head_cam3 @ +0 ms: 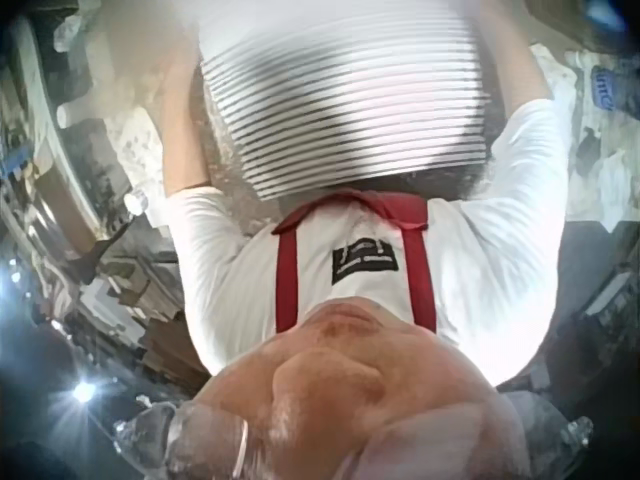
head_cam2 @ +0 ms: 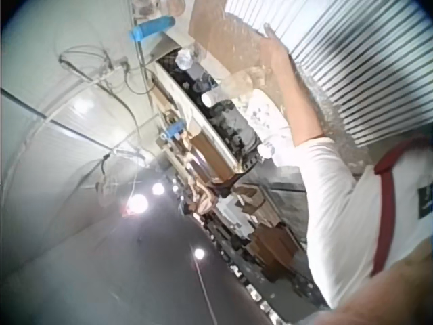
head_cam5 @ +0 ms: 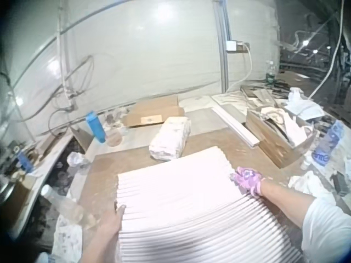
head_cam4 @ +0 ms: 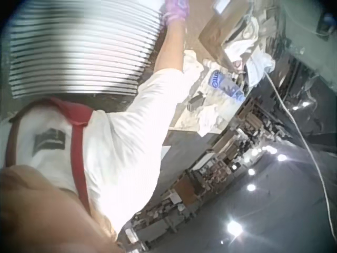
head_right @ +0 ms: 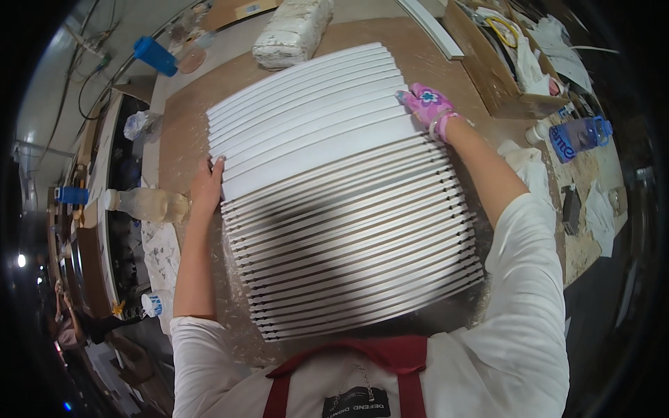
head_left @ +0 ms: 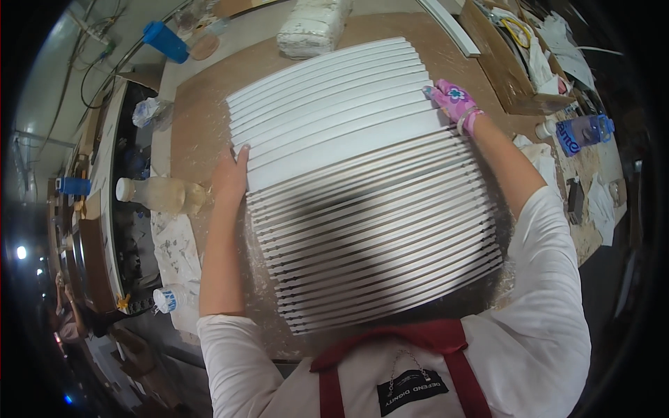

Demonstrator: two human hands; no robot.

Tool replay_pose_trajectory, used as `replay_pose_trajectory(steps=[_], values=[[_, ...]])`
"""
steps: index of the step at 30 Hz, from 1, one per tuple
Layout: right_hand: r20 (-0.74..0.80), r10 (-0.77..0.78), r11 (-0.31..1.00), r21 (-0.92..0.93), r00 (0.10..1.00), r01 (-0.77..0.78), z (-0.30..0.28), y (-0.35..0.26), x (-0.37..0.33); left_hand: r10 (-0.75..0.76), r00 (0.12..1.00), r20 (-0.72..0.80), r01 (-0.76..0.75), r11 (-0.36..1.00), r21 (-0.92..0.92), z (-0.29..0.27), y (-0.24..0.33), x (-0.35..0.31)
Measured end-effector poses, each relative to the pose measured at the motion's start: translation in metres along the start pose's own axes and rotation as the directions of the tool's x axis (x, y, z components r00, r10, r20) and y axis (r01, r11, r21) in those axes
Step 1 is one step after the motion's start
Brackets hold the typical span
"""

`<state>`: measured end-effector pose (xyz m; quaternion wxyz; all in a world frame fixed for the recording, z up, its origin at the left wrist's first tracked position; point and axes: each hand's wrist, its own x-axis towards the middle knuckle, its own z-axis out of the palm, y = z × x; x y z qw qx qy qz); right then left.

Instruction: The person wipes a series of white wood slats with a cloth, pours a liquid from a bottle onto the cloth, continues wiping the slats, and then applies glue from a small container to one end of the slats using a applicator tool.

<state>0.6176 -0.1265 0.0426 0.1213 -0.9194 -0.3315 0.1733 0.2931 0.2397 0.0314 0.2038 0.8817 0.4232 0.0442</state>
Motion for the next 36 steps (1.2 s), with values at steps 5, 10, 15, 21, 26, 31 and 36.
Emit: replay_pose_trajectory(steps=[5, 10, 15, 21, 26, 31, 36], values=[[-0.461, -0.252, 0.936, -0.341, 0.851, 0.092, -0.009, -0.023, 0.032, 0.423, 0.841, -0.336, -0.417, 0.904, 0.093, -0.003, 0.051, 0.014], [-0.285, -0.298, 0.870, -0.474, 0.911, 0.137, 0.008, -0.072, 0.082, 0.482, 0.836, -0.262, -0.429, 0.872, 0.235, 0.026, 0.091, 0.071], [-0.212, -0.248, 0.859, -0.500, 0.945, 0.113, 0.012, -0.064, 0.113, 0.430, 0.902, -0.032, -0.412, 0.883, 0.225, 0.034, 0.096, 0.101], [-0.189, -0.172, 0.843, -0.536, 0.967, 0.046, 0.011, -0.070, 0.119, 0.370, 0.928, 0.041, -0.369, 0.904, 0.216, 0.028, 0.100, 0.119], [-0.321, -0.251, 0.855, -0.516, 0.913, 0.053, 0.019, -0.061, 0.116, 0.353, 0.934, 0.048, -0.354, 0.906, 0.230, 0.033, 0.105, 0.121], [-0.211, -0.218, 0.871, -0.482, 0.953, 0.093, 0.004, -0.078, 0.112, 0.291, 0.952, 0.092, -0.305, 0.925, 0.226, 0.028, 0.107, 0.134], [-0.394, -0.174, 0.843, -0.533, 0.903, -0.070, -0.002, -0.050, 0.098, 0.311, 0.950, -0.020, -0.302, 0.935, 0.184, 0.006, 0.130, 0.120]])
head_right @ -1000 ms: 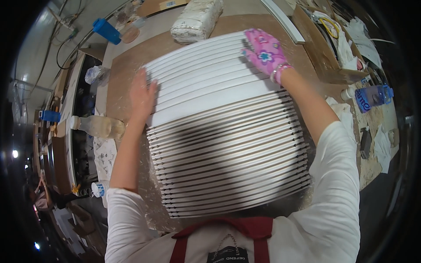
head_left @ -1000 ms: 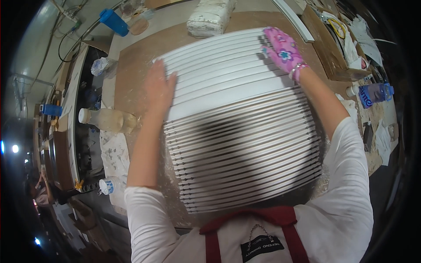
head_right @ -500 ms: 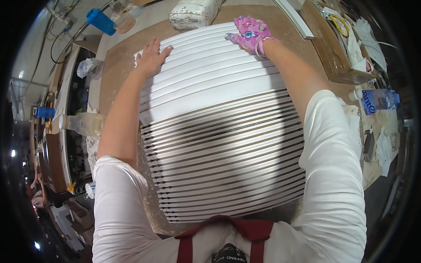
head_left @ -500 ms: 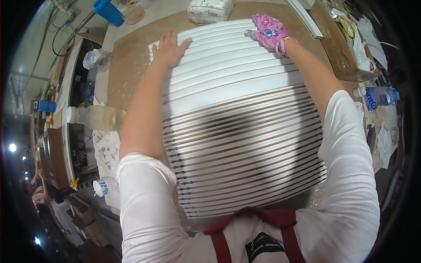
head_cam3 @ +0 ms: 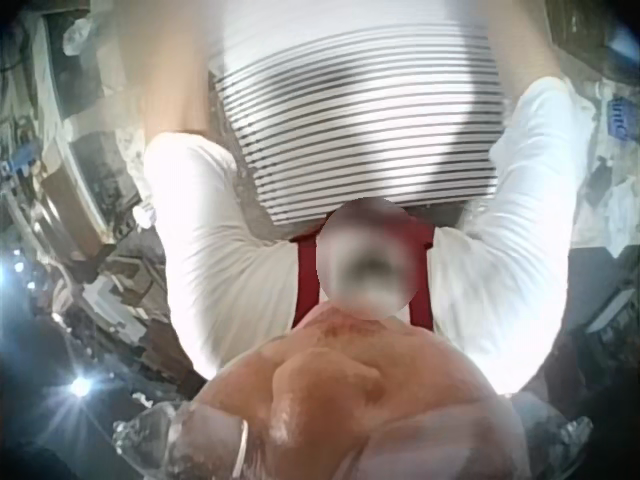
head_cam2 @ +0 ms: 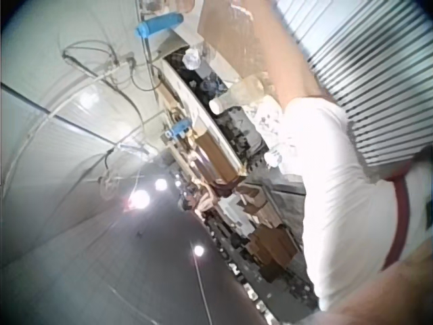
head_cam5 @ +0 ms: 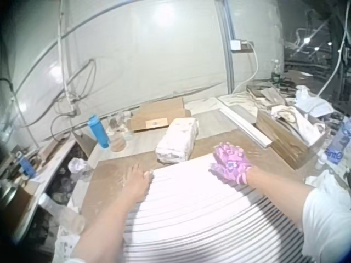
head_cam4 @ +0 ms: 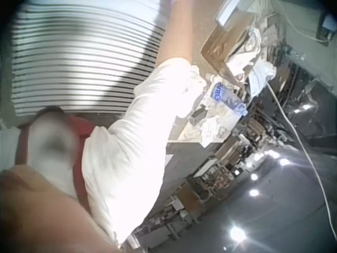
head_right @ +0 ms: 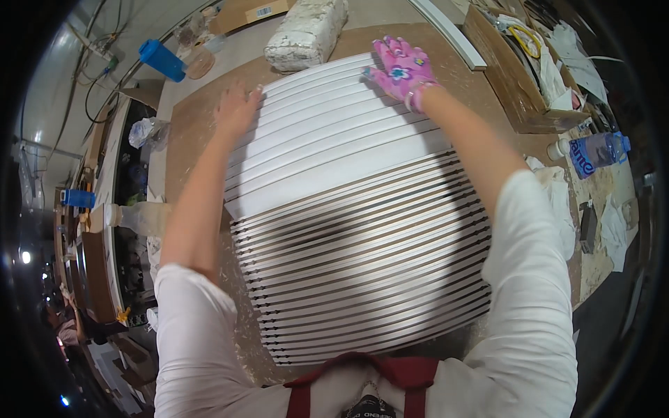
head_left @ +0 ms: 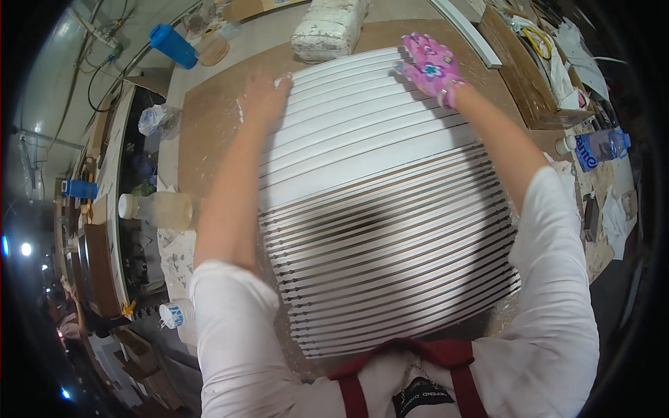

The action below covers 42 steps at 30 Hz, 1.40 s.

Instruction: The person wipes a series of white wood slats with a cloth, pours a liquid from a bottle onto the cloth, continues wiping the slats, and then applies glue from a small container to one end of the slats using a applicator tool.

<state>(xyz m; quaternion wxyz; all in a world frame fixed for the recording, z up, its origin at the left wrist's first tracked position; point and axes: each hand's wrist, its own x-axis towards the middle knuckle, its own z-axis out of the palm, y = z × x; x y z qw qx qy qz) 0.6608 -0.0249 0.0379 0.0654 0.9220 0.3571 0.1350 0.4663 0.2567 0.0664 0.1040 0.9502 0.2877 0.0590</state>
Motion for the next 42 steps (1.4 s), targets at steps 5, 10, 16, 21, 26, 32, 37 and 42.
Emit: replay_pose_trajectory(steps=[5, 10, 16, 21, 26, 32, 37, 42], values=[[-0.108, 0.003, 0.823, 0.565, 0.994, 0.059, -0.029, 0.080, -0.111, 0.387, 0.870, -0.306, -0.446, 0.881, -0.155, 0.000, -0.020, -0.109], [0.193, 0.122, 0.387, 0.894, 0.974, -0.226, -0.009, 0.110, -0.245, 0.265, 0.944, -0.195, -0.277, 0.960, -0.038, -0.021, -0.044, -0.263], [0.177, 0.062, 0.638, 0.750, 0.982, -0.176, -0.044, 0.056, -0.234, 0.061, 0.995, -0.076, -0.075, 0.975, -0.210, -0.014, -0.026, -0.275], [0.179, 0.143, 0.447, 0.866, 0.973, -0.225, -0.024, 0.064, -0.231, 0.093, 0.970, -0.223, -0.152, 0.953, -0.261, 0.006, -0.029, -0.283], [0.185, 0.081, 0.464, 0.862, 0.979, -0.201, -0.023, 0.065, -0.214, 0.088, 0.969, -0.231, -0.143, 0.961, -0.235, 0.010, -0.031, -0.282], [0.252, 0.139, 0.659, 0.698, 0.958, -0.279, -0.014, 0.070, -0.246, 0.103, 0.973, -0.208, -0.151, 0.962, -0.226, 0.008, -0.030, -0.293], [0.230, 0.111, 0.658, 0.712, 0.967, -0.245, -0.017, 0.058, -0.225, 0.095, 0.979, -0.180, -0.114, 0.989, -0.098, 0.008, -0.035, -0.270], [0.263, 0.069, 0.563, 0.786, 0.962, -0.256, -0.011, 0.069, -0.207, -0.043, 0.992, -0.116, 0.039, 0.999, -0.038, 0.004, -0.030, -0.255]])
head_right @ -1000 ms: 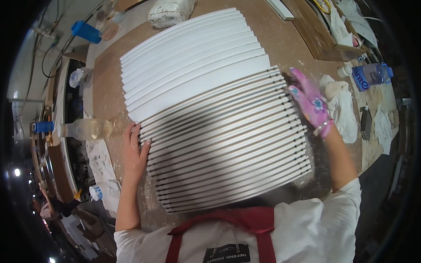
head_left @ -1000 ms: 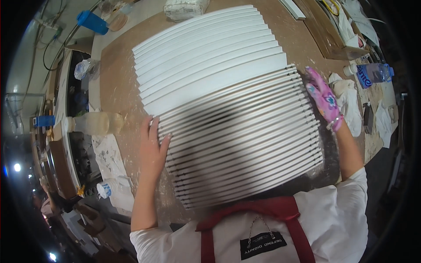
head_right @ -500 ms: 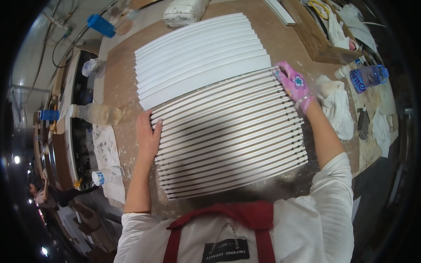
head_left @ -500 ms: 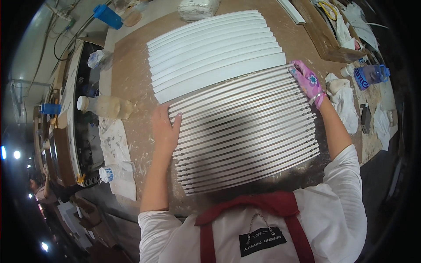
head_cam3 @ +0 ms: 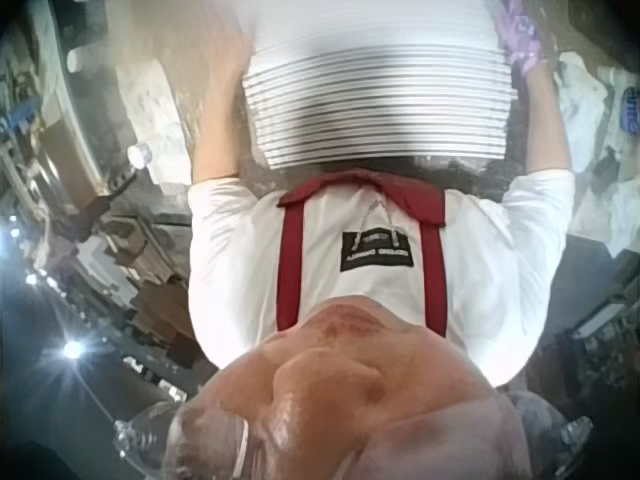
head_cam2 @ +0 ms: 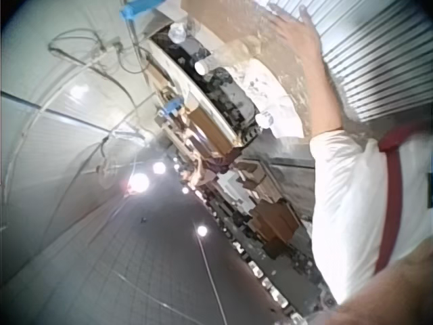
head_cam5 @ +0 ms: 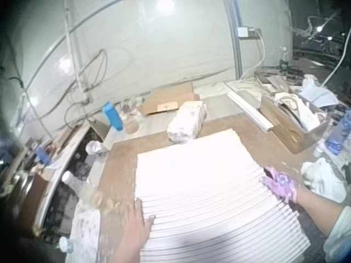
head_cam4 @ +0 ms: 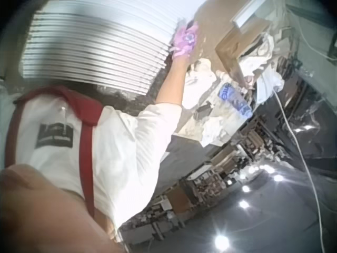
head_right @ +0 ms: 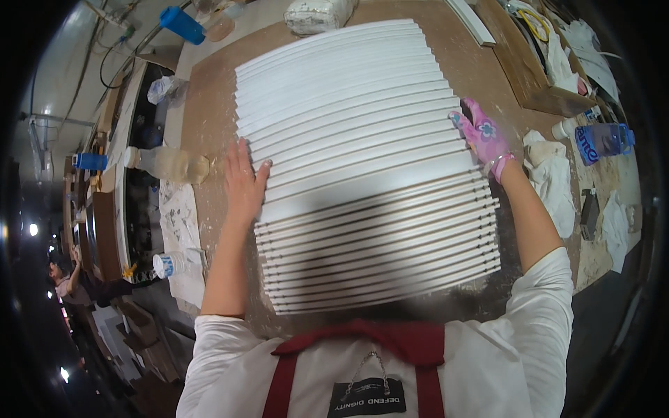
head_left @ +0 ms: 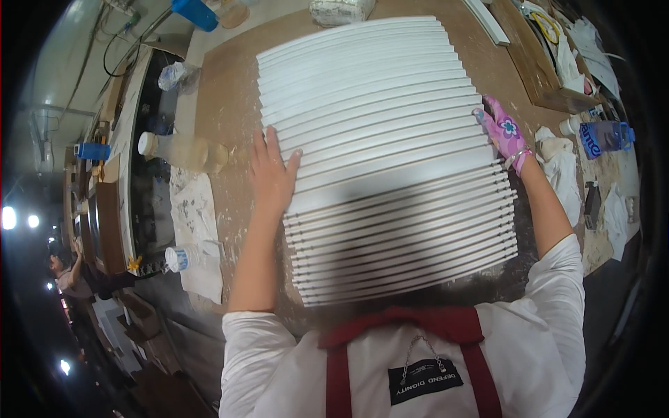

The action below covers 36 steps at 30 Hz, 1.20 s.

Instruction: The person wipes a series of white wood slats with a cloth, pours a liquid from a bottle onto the cloth, continues wiping the slats, and then applies glue from a small container to one end of the slats using a applicator tool.

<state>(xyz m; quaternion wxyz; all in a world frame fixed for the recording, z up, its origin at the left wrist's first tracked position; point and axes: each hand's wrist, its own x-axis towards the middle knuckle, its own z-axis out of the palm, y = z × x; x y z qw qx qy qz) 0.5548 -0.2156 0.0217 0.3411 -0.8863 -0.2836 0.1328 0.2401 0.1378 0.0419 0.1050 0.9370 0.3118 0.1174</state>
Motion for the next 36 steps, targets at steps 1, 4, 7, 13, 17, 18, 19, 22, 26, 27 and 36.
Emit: replay_pose_trajectory(steps=[1, 4, 7, 13, 17, 18, 19, 22, 26, 27, 36], values=[[0.013, -0.004, 0.999, 0.033, 1.000, 0.003, 0.000, 0.005, -0.002, -0.038, 0.999, -0.037, 0.033, 0.991, -0.133, 0.002, -0.010, -0.002], [-0.118, 0.001, 0.985, -0.169, 0.993, -0.021, -0.017, -0.009, -0.036, -0.035, 0.955, -0.294, -0.031, 0.976, -0.215, 0.003, -0.050, -0.032], [-0.025, 0.185, 0.983, 0.013, 0.982, -0.185, -0.025, 0.008, -0.086, -0.332, 0.940, 0.076, 0.306, 0.724, -0.619, -0.018, -0.048, -0.091], [-0.046, 0.130, 0.973, -0.188, 0.990, -0.136, -0.011, -0.018, -0.122, -0.274, 0.952, 0.138, 0.306, 0.810, -0.501, -0.016, -0.003, -0.139], [-0.069, 0.043, 0.948, -0.311, 0.997, -0.063, -0.008, -0.008, -0.116, -0.225, 0.971, 0.080, 0.238, 0.907, -0.347, -0.016, 0.003, -0.131], [-0.083, 0.056, 0.945, -0.318, 0.995, -0.080, -0.009, -0.012, -0.116, -0.207, 0.975, 0.086, 0.224, 0.907, -0.357, -0.017, 0.003, -0.132], [-0.037, 0.070, 0.949, -0.304, 0.997, -0.078, -0.008, -0.019, -0.116, -0.232, 0.967, 0.104, 0.254, 0.894, -0.369, -0.018, 0.003, -0.136], [0.026, 0.100, 0.974, -0.206, 0.995, -0.093, -0.015, -0.013, -0.134, -0.156, 0.982, 0.106, 0.185, 0.899, -0.396, -0.020, 0.005, -0.154], [-0.054, 0.199, 0.973, -0.107, 0.979, -0.204, -0.010, -0.027, -0.160, -0.191, 0.970, 0.153, 0.234, 0.906, -0.352, -0.027, 0.012, -0.157], [-0.073, 0.190, 0.972, -0.127, 0.979, -0.198, -0.010, -0.028, -0.155, -0.210, 0.966, 0.147, 0.250, 0.902, -0.353, -0.028, 0.017, -0.151], [0.021, 0.016, 1.000, 0.010, 1.000, -0.016, -0.024, 0.015, -0.127, -0.283, 0.930, 0.235, 0.353, 0.868, -0.350, -0.021, -0.008, -0.136]])
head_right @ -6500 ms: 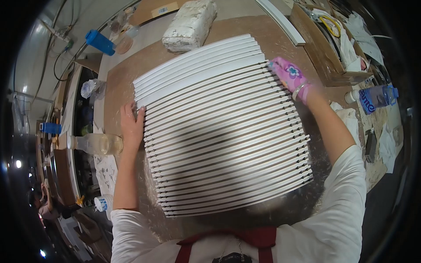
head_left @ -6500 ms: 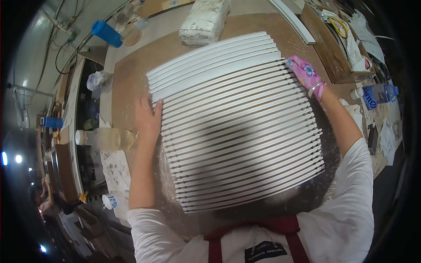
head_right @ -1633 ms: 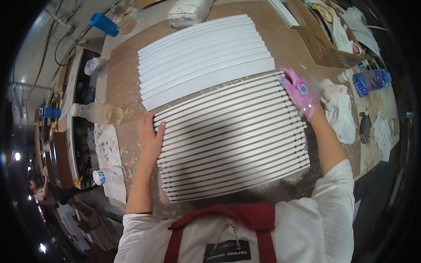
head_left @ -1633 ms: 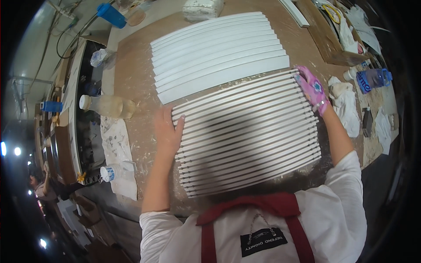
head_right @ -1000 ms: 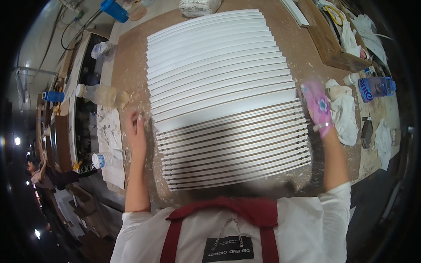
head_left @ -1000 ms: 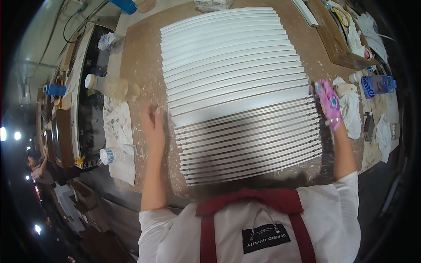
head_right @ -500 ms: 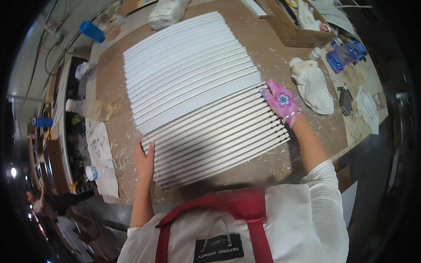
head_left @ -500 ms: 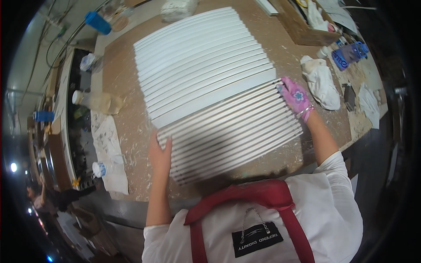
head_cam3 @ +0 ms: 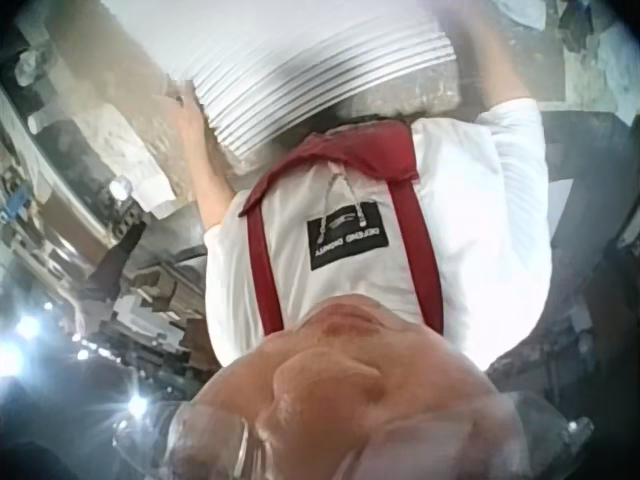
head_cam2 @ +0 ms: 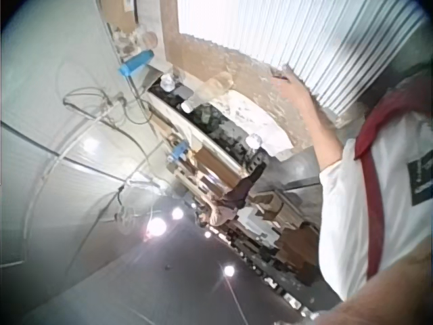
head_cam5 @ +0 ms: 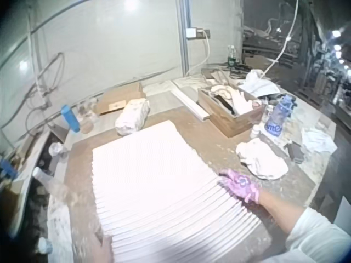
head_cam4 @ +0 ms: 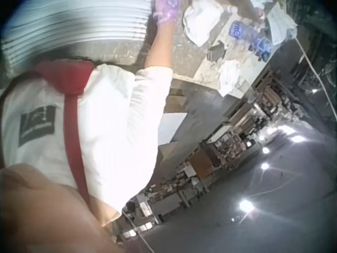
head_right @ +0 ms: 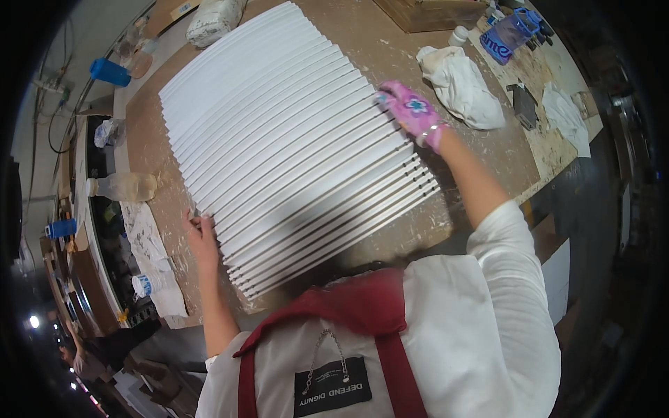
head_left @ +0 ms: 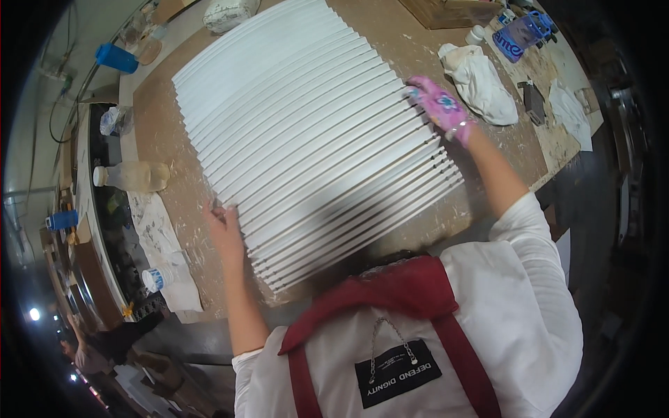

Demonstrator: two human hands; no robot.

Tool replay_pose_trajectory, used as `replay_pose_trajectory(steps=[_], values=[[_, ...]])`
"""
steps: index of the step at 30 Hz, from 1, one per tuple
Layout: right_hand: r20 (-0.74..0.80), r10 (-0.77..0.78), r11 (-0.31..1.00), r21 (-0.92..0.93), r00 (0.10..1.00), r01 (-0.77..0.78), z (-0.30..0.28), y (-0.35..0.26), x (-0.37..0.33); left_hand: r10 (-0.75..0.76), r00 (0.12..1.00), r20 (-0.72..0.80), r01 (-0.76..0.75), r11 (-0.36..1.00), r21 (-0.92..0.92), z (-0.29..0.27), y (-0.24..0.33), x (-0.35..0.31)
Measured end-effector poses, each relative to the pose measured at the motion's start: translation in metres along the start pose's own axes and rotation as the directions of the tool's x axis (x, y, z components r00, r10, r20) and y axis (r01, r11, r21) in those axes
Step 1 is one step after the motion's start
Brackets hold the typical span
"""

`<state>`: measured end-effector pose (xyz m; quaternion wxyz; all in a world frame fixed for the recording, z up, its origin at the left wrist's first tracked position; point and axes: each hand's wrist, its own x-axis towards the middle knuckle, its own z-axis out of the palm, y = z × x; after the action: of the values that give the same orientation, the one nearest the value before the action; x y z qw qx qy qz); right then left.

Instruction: The person wipes a series of white wood slats with a cloth, pours a liquid from a bottle onto the cloth, continues wiping the slats, and then applies glue from a small container to one end of the slats using a applicator tool.

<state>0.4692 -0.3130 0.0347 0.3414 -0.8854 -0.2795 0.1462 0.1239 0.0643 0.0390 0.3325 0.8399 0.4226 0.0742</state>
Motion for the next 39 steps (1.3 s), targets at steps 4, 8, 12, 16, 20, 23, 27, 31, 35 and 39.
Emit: replay_pose_trajectory(steps=[4, 8, 12, 16, 20, 23, 27, 31, 35, 39], values=[[-0.051, 0.247, 0.884, 0.420, 0.968, -0.203, -0.018, -0.023, -0.063, -0.074, 0.990, -0.117, 0.003, 0.859, -0.513, -0.010, -0.030, -0.057], [-0.066, 0.061, 0.996, 0.069, 0.996, -0.056, 0.001, -0.005, -0.109, 0.068, 0.997, -0.034, -0.075, 0.940, -0.332, 0.009, -0.042, -0.105], [-0.190, -0.029, 0.999, 0.009, 0.981, 0.032, 0.031, -0.017, -0.119, 0.106, 0.971, -0.213, -0.145, 0.974, -0.177, 0.030, -0.035, -0.116], [-0.260, -0.050, 0.998, -0.058, 0.964, 0.036, 0.038, -0.018, -0.140, 0.005, 0.987, -0.161, -0.054, 0.951, -0.305, 0.026, -0.041, -0.125], [-0.286, 0.069, 0.993, 0.109, 0.956, -0.039, 0.046, -0.002, -0.142, 0.026, 0.970, -0.242, -0.088, 0.965, -0.248, 0.032, -0.038, -0.134], [-0.398, 0.147, 0.965, 0.259, 0.906, -0.043, 0.047, 0.001, -0.124, -0.018, 0.968, -0.250, -0.052, 0.962, -0.269, 0.028, -0.023, -0.113], [-0.403, 0.171, 0.896, 0.444, 0.899, 0.029, 0.049, 0.042, -0.098, -0.124, 0.986, -0.112, 0.042, 0.832, -0.552, 0.023, -0.011, -0.099], [-0.281, 0.214, 0.822, 0.570, 0.936, -0.017, 0.043, 0.030, -0.113, -0.127, 0.988, -0.083, 0.019, 0.646, -0.763, 0.020, -0.016, -0.112], [-0.356, 0.081, 0.958, 0.285, 0.931, 0.025, 0.043, 0.021, -0.150, 0.066, 0.980, -0.188, -0.181, 0.690, -0.701, 0.044, -0.051, -0.137], [-0.382, -0.085, 0.989, -0.147, 0.920, 0.030, 0.052, 0.001, -0.154, 0.099, 0.979, -0.176, -0.160, 0.912, -0.379, 0.049, -0.044, -0.148]])
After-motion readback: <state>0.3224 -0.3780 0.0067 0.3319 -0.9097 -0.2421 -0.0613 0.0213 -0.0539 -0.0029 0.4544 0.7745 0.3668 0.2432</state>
